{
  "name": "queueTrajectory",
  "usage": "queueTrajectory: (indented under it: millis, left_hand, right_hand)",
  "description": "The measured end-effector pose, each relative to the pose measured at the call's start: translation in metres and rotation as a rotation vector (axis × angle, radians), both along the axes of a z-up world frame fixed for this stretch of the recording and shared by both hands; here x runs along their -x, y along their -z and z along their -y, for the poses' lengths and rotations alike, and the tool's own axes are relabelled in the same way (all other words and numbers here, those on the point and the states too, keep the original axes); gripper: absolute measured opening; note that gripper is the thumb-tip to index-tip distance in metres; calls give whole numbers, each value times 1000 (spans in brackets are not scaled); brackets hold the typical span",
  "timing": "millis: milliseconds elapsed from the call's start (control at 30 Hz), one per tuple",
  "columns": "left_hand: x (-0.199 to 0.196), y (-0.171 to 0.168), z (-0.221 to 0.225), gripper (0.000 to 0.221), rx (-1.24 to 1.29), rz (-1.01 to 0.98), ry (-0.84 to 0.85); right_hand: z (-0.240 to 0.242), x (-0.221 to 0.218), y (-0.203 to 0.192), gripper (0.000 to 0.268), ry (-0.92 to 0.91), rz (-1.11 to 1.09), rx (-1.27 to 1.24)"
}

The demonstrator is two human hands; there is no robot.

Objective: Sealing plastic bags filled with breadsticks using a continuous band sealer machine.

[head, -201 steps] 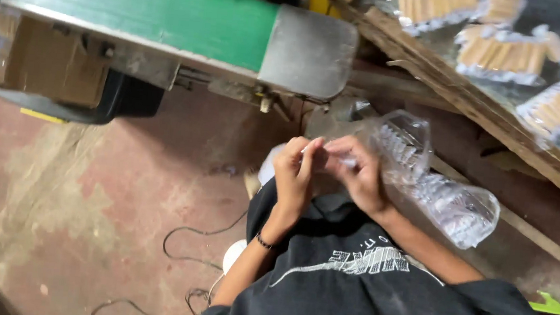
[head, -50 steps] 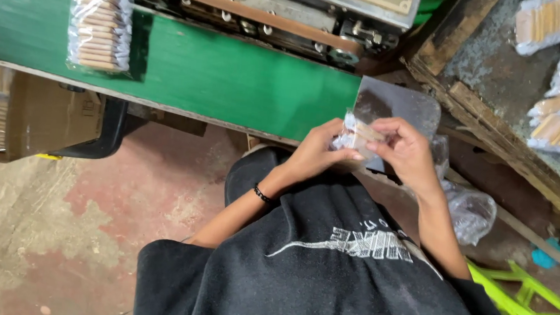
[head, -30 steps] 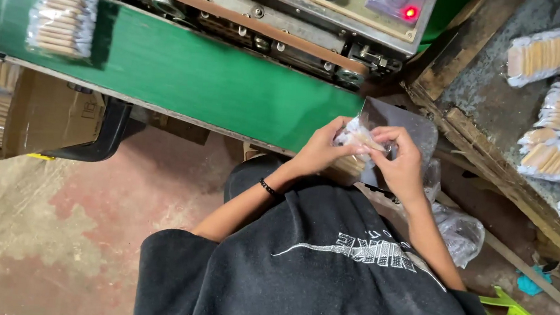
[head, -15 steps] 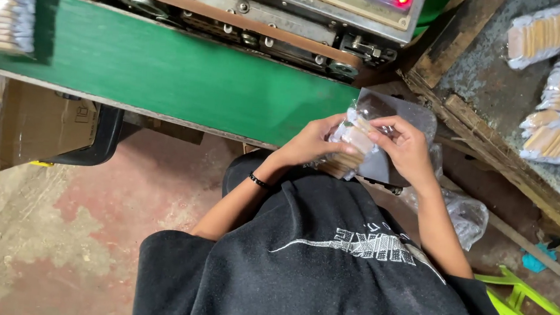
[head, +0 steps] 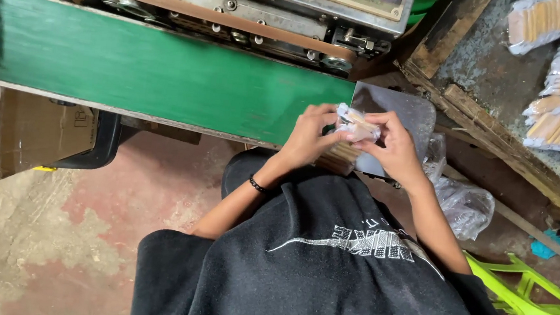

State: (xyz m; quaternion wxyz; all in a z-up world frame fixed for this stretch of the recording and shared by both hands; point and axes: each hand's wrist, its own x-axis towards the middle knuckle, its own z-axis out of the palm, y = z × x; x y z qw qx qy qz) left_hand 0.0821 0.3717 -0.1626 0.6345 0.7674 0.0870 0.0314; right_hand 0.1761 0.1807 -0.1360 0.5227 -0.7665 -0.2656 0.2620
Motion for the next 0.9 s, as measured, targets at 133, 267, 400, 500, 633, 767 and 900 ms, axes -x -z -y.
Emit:
queueTrajectory:
  millis: [133, 267, 400, 500, 633, 767, 900]
  left_hand:
    - [1, 42, 22, 49, 221, -33, -19]
    - [-2, 10, 14, 44, 251, -128, -50]
    - [-7, 11, 17, 34, 266, -214, -110]
    - [-12, 13, 18, 30, 238, -251, -130]
    - [-11, -6, 15, 29, 245, -222, -91]
    - [-9, -8, 9, 29, 223, -227, -83]
    - [-8, -9, 7, 29, 259, -229, -98]
  right_hand:
    - [7, -4, 16, 46, 57, -157, -121]
    - [7, -6, 21, 30, 85, -89, -167]
    - [-9, 1, 3, 26, 109, 27, -157]
    - [-4, -6, -1, 9, 100, 77, -70]
    - [-13, -26, -32, 13, -32, 27, 53]
    - [-29, -38, -70, 16, -213, 89, 160]
    - [-40, -42, -88, 34, -338, -26, 317]
